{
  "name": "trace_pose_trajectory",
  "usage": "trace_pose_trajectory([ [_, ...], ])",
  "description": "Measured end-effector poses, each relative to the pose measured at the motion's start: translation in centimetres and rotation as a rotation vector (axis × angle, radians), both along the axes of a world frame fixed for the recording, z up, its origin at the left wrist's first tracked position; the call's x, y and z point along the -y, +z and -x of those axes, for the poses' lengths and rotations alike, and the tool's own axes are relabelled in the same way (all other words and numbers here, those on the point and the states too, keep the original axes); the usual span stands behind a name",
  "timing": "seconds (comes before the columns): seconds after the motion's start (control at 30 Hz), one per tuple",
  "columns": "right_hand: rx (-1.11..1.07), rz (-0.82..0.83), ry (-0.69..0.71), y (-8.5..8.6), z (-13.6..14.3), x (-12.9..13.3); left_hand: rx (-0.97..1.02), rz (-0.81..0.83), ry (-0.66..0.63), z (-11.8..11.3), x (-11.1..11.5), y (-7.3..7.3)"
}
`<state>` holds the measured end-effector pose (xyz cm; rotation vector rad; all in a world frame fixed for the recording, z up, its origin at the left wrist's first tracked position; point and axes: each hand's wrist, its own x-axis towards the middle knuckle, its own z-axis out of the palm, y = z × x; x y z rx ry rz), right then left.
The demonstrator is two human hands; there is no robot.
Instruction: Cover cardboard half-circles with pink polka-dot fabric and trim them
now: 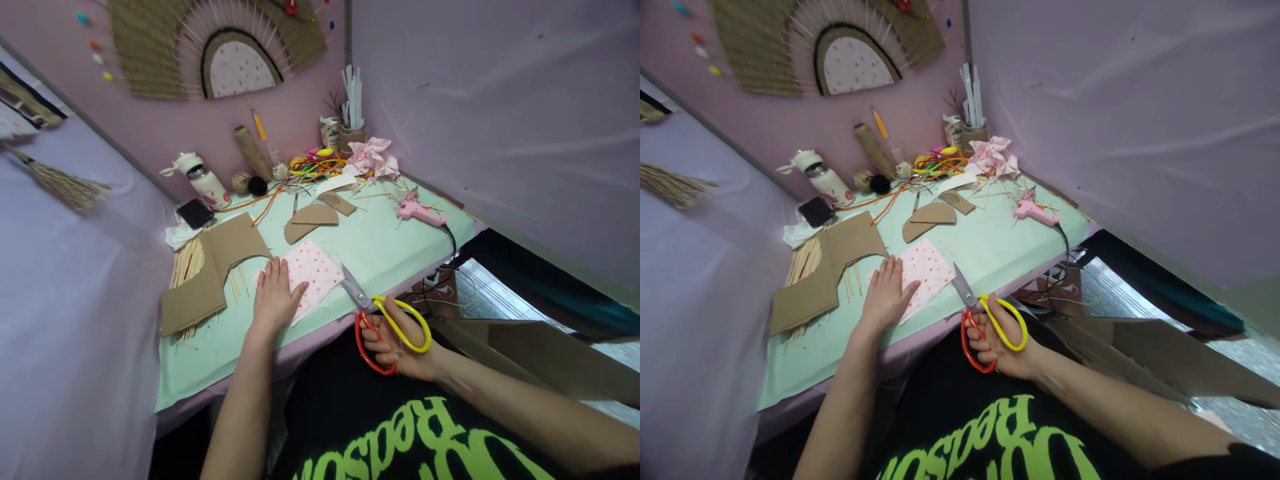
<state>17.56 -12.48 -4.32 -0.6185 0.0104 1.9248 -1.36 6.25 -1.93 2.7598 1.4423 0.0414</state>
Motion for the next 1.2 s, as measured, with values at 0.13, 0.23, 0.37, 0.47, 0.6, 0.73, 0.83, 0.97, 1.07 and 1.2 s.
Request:
trace_pose_trajectory([
  [0.13,-0.057,-0.063,-0.019,-0.4,0.2,0.0,-0.006,0.006,0.004,0.0,0.0,0.1],
  [0.23,-0.092,-0.123,-0.009,-0.3,0.0,0.4,0.001,0.006,0.0,0.0,0.0,0.1],
  [0.37,-0.118,-0.149,0.052,-0.3,-0.3,0.9,0.006,0.002,0.001,0.0,0.0,0.0],
  [0.47,-0.128,-0.123,0.087,-0.4,-0.4,0.9,0.01,0.0,-0.002,0.0,0.0,0.0],
  [0.6,-0.141,-0.131,0.06,-0.3,-0.5,0.7,0.011,-0.004,-0.002,0.0,0.0,0.0],
  [0.73,-0.159,-0.118,0.063,-0.2,-0.2,0.3,0.005,0.004,0.0,0.0,0.0,0.0],
  [0.83,-0.174,-0.085,0.063,-0.1,0.2,-0.1,0.012,0.003,0.0,0.0,-0.1,-0.1],
  [0.97,-0.231,-0.056,0.018,-0.1,0.4,-0.3,0.022,-0.009,-0.004,0.1,-0.1,-0.2],
  [1.07,-0.259,-0.055,-0.025,-0.1,0.5,-0.2,0.021,-0.012,-0.005,0.1,-0.1,-0.2],
  [1.2,-0.201,-0.067,-0.048,-0.1,0.6,-0.1,0.004,0.006,-0.002,0.0,0.0,0.0],
])
